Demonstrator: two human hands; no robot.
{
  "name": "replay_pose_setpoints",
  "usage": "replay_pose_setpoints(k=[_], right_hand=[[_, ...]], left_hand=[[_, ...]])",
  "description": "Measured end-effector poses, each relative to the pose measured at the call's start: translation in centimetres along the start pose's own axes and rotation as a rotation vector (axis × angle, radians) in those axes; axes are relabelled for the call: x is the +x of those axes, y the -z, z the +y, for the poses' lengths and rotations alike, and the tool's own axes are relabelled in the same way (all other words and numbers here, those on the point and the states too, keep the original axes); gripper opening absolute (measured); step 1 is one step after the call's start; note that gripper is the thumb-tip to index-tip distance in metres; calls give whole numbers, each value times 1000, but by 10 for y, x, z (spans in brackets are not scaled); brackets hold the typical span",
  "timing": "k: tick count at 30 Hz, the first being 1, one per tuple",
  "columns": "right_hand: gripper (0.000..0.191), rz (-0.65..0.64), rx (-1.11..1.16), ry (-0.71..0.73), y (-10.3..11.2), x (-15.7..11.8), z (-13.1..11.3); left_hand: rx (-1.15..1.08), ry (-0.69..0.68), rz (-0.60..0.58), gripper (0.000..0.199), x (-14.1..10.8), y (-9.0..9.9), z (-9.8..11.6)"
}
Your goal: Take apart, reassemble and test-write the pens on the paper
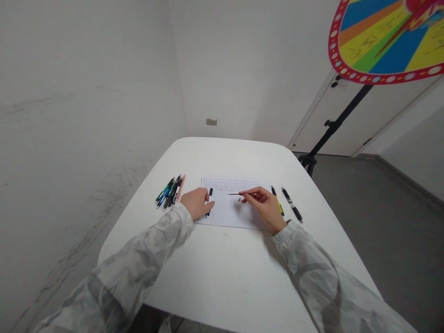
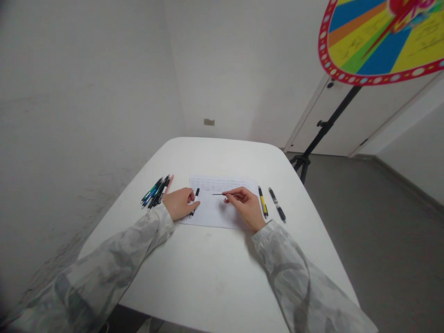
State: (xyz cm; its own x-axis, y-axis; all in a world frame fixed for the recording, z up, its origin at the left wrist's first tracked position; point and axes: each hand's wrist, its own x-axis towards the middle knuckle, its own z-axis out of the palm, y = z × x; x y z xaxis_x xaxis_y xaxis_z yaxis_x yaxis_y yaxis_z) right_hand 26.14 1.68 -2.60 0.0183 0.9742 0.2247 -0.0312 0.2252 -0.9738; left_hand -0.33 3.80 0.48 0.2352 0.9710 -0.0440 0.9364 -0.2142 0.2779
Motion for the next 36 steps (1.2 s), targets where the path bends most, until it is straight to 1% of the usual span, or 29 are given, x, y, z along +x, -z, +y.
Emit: replay_pose_setpoints(k=[2, 4, 8, 10, 12, 17, 25, 30, 33, 36], right_hand=[[36, 5, -9, 13, 2, 0, -1], [34, 17, -13, 25, 7, 1, -2], [31, 45, -27, 42, 21, 3, -3], [31, 48, -43, 46, 26, 3, -4], [30, 41, -55, 45, 27, 3, -4], [30, 27, -20, 42, 20, 0, -6], [31, 57, -40, 54, 19, -3, -8], [31, 83, -58, 64, 19, -2, -6], [32, 70, -75, 59, 20, -2, -2], [31, 30, -124, 62, 19, -5, -3]], left_hand=[[-3, -27, 3, 13, -3, 1, 3], [-1, -132, 47, 9, -6, 2, 4], [-7, -398, 242, 10, -12, 0, -3], [-25, -462, 332, 12, -15, -3, -8], [-43, -509, 377, 14, -16, -7, -13], [-63, -575, 388, 18, -16, -12, -16], [-40, -586, 348, 22, -18, -11, -14], [-34, -586, 352, 21, -19, -11, -13], [-33, -608, 345, 21, -19, -10, -12], [-31, -626, 339, 21, -18, -9, -9]])
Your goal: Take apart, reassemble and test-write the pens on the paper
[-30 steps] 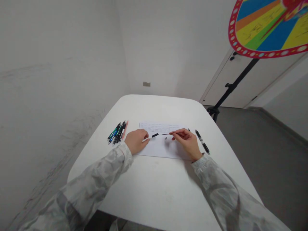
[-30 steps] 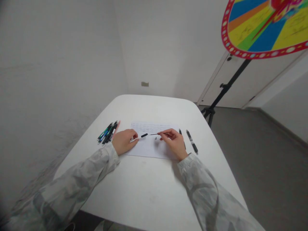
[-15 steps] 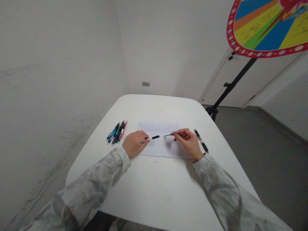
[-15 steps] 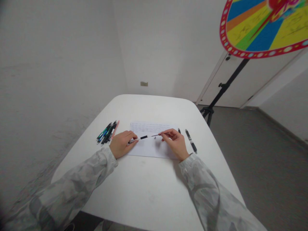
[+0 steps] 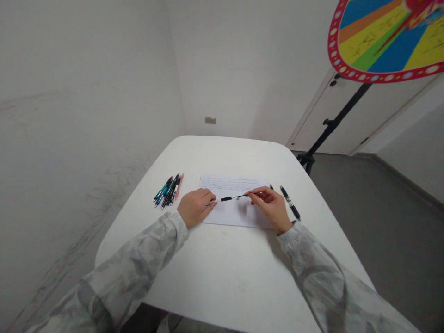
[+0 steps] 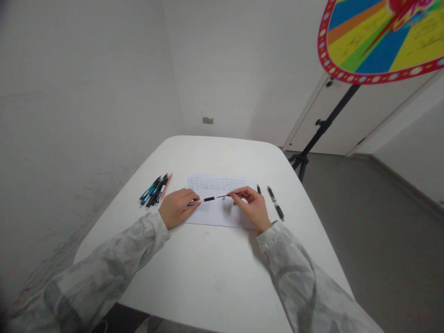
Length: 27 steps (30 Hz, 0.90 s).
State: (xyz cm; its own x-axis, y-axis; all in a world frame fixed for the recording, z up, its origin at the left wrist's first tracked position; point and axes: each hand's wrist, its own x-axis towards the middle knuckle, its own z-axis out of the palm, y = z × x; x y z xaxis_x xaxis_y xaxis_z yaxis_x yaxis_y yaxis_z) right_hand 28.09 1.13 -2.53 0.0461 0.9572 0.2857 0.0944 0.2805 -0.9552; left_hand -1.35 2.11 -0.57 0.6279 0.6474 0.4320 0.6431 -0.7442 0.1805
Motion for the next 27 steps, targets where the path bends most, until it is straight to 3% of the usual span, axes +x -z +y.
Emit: replay_pose_setpoints(k=[4, 9, 13, 19, 23, 27], right_hand=[[24, -87, -156, 62, -5, -5, -8], [20, -24, -202, 141, -16, -8, -10], [18, -43, -211, 169, -21, -11, -6], [34, -78, -253, 194, -19, -15, -10], [17, -48, -274, 238, -19, -17, -13], [15, -25, -276, 237, -18, -20, -9]], left_hand=[[21, -17, -5, 23, 9, -1, 8], [51, -19, 17, 26, 17, -9, 15], [60, -36, 26, 26, 12, -21, 12], [57, -42, 29, 26, 9, -25, 9], [40, -41, 52, 25, 8, -24, 8], [9, -28, 57, 26, 7, -25, 7]])
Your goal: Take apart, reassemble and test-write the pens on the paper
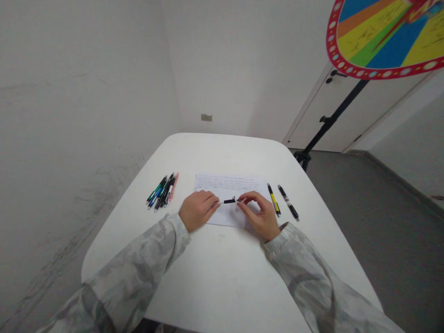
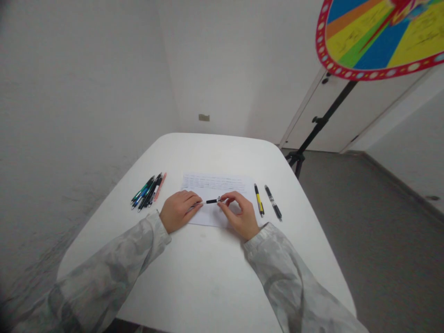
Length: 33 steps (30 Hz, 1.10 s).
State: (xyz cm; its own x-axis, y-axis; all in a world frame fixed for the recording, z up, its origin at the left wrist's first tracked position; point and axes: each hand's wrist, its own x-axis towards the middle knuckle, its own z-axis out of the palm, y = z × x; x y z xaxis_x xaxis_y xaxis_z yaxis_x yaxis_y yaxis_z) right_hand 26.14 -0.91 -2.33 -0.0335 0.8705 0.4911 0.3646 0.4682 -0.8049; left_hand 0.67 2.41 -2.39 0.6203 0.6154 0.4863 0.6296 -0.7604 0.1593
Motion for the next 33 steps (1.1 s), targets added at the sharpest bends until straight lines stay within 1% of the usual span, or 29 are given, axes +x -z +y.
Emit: replay_pose_setpoints(k=[5, 10, 17, 23, 26, 33], right_hand=[[16, 16, 13, -12, 0, -3, 7], [19, 12, 46, -83, -2, -3, 7], [18, 16, 38, -124, -3, -3, 10], [20, 10, 133, -164, -5, -3, 12], [19, 18, 124, -154, -5, -4, 10], [17, 43, -16, -81, -6, -6, 14]], left_hand=[[13, 0, 19, 29, -1, 0, 1], [40, -19, 37, 24, -2, -1, 0], [55, -36, 28, 24, 0, 1, 3], [49, 16, 41, 25, 1, 1, 6], [39, 17, 46, 25, 0, 0, 7], [33, -30, 82, 20, -1, -2, 8]])
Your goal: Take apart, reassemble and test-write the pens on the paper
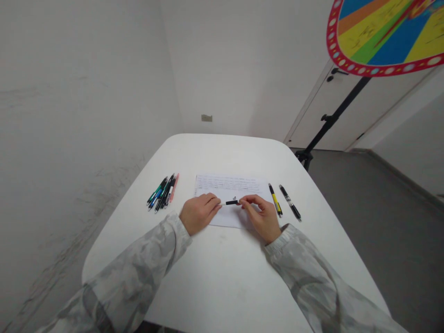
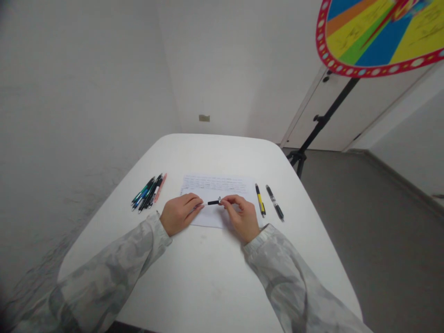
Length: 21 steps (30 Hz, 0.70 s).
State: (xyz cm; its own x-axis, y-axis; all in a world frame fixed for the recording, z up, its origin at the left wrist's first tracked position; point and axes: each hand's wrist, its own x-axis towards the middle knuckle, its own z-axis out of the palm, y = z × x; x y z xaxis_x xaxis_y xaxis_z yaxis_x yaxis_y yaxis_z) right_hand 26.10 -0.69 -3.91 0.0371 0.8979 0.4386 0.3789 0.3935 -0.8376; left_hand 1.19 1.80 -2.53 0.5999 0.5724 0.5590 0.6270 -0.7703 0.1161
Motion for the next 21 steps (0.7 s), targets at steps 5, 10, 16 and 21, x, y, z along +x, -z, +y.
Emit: replay_pose_setpoints(k=[5, 10, 16, 21], right_hand=[[16, -2, -42, 44, 0, 0, 4], [21, -20, -96, 88, 4, 4, 5], [34, -221, -363, 176, -2, 10, 14], [17, -236, -340, 158, -6, 10, 20]], left_hand=[[10, 17, 1, 19, 0, 0, -1], [20, 21, 18, 21, -1, 1, -4], [29, 63, 1, 18, 0, -1, -5], [22, 77, -42, 19, 0, 0, -4]])
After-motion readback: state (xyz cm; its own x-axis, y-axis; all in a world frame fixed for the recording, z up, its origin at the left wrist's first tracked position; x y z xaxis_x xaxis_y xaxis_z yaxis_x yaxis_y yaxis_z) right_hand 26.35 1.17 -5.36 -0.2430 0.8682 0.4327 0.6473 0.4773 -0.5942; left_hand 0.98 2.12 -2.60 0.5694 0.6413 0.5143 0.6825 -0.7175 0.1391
